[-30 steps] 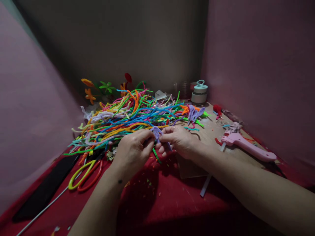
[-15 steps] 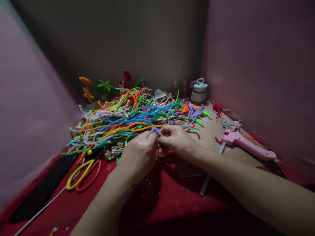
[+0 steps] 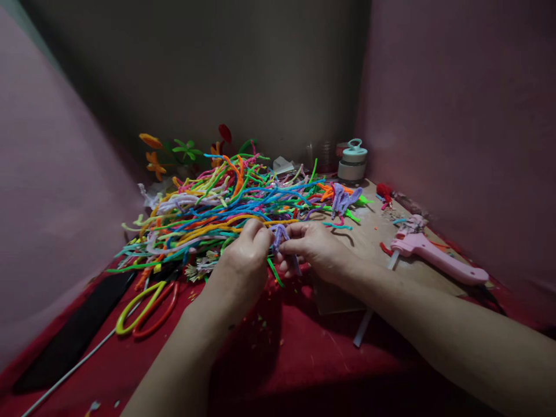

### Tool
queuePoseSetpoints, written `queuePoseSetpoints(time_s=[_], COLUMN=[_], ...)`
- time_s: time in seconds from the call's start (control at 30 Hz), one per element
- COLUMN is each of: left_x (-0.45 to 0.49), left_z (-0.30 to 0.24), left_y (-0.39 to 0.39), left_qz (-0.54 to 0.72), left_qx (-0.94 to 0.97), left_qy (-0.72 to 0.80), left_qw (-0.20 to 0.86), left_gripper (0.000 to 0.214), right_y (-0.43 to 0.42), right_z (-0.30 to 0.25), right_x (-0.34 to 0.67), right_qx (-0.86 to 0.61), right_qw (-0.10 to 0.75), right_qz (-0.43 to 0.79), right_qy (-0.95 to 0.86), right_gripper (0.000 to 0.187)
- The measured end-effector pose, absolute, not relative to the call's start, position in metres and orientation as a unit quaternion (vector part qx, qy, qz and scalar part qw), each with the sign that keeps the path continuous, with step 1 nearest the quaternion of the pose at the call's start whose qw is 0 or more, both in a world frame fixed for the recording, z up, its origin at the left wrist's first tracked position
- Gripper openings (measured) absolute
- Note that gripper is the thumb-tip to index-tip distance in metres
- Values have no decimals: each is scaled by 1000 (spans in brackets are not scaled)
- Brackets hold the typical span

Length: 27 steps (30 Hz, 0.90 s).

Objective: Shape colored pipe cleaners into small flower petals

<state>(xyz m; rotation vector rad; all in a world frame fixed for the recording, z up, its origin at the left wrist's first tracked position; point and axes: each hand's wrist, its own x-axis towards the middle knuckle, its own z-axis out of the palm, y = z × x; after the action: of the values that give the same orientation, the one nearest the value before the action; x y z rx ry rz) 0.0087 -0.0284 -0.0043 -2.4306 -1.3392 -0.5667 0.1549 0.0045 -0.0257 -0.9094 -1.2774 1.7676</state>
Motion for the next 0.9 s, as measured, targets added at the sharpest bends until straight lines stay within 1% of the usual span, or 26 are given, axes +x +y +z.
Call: queuePoseSetpoints(time_s=[0.1, 0.2, 0.3, 0.43, 0.5, 0.57, 0.63, 0.73, 0.83, 0.9], left_x=[11, 12, 11, 13, 14, 14, 13, 12, 13, 15], left_z=[-3, -4, -5, -8, -9, -7, -3, 5, 11, 11], left_y=[-32, -33, -31, -29, -29, -29, -29, -28, -26, -25], left_qz=[-166, -171, -180, -194, -213, -264, -336, -402, -377, -351], left_qx=[-855, -853, -855, -864, -865, -849, -803, -702, -657, -646], left_qy=[-469, -470, -467, -451, -446, -452, -492, -572, -564, -535], left_qw=[149, 148, 137, 107, 91, 65, 7, -134, -328, -416], left_gripper=[20, 21, 21, 20, 18, 13, 12, 16, 16, 17], right_y=[5, 6, 8, 10, 10, 11, 12, 13, 14, 15], right_z=[-27, -28, -30, -33, -34, -34, -33, -30, -27, -26], right_x=[156, 156, 155, 154, 154, 154, 154, 157, 160, 161], right_qx=[-330, -316, -302, -287, -292, -291, -287, -269, -241, -233], right_qw=[371, 395, 420, 396, 390, 396, 402, 391, 366, 353], right_qz=[702, 703, 719, 755, 758, 757, 762, 786, 820, 837], right_qy=[-511, -500, -465, -437, -434, -430, -418, -397, -368, -348], right_gripper=[8, 3, 8, 12, 11, 10, 9, 11, 11, 11])
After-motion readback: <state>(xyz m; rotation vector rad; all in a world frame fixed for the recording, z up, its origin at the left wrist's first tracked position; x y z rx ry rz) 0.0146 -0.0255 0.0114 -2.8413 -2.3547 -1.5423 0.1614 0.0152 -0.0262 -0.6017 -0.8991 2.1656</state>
